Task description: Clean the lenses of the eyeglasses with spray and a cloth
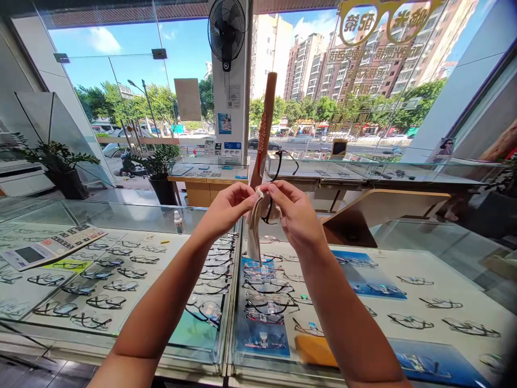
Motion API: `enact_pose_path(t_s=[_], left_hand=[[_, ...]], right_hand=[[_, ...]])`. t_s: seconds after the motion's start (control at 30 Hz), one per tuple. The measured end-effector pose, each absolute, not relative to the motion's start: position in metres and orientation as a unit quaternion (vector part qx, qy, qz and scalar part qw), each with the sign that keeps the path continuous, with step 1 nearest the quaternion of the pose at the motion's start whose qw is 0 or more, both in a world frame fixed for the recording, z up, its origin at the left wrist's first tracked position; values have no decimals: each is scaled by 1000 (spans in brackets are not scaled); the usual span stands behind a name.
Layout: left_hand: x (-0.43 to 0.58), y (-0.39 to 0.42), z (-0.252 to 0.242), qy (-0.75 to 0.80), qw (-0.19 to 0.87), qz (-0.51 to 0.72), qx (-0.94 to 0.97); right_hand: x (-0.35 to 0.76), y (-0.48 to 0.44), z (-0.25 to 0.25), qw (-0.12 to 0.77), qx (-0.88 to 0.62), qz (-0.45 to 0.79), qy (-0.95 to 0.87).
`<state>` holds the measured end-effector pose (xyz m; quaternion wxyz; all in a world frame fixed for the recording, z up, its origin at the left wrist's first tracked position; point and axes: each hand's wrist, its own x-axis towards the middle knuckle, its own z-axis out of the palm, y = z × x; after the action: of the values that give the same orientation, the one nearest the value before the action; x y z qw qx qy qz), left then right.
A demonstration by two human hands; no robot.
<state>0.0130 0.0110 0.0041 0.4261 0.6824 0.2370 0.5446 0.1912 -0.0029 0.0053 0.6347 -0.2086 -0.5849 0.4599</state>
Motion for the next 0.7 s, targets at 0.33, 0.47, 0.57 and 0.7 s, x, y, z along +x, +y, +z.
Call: enact_pose_path(t_s=[0.33,0.47,0.57,0.7], left_hand=[[10,18,-4,194,492,471,706],[12,16,-4,162,550,455,681],[14,13,-2,150,581,453,659],[12,11,-1,144,599,446,649]], right_hand=[[192,-5,5,622,-178,462,-606],[191,-3,4,610,-164,482,-608],[191,-2,4,610,-149,488,-607],[191,-4,5,607,-140,499,-603]])
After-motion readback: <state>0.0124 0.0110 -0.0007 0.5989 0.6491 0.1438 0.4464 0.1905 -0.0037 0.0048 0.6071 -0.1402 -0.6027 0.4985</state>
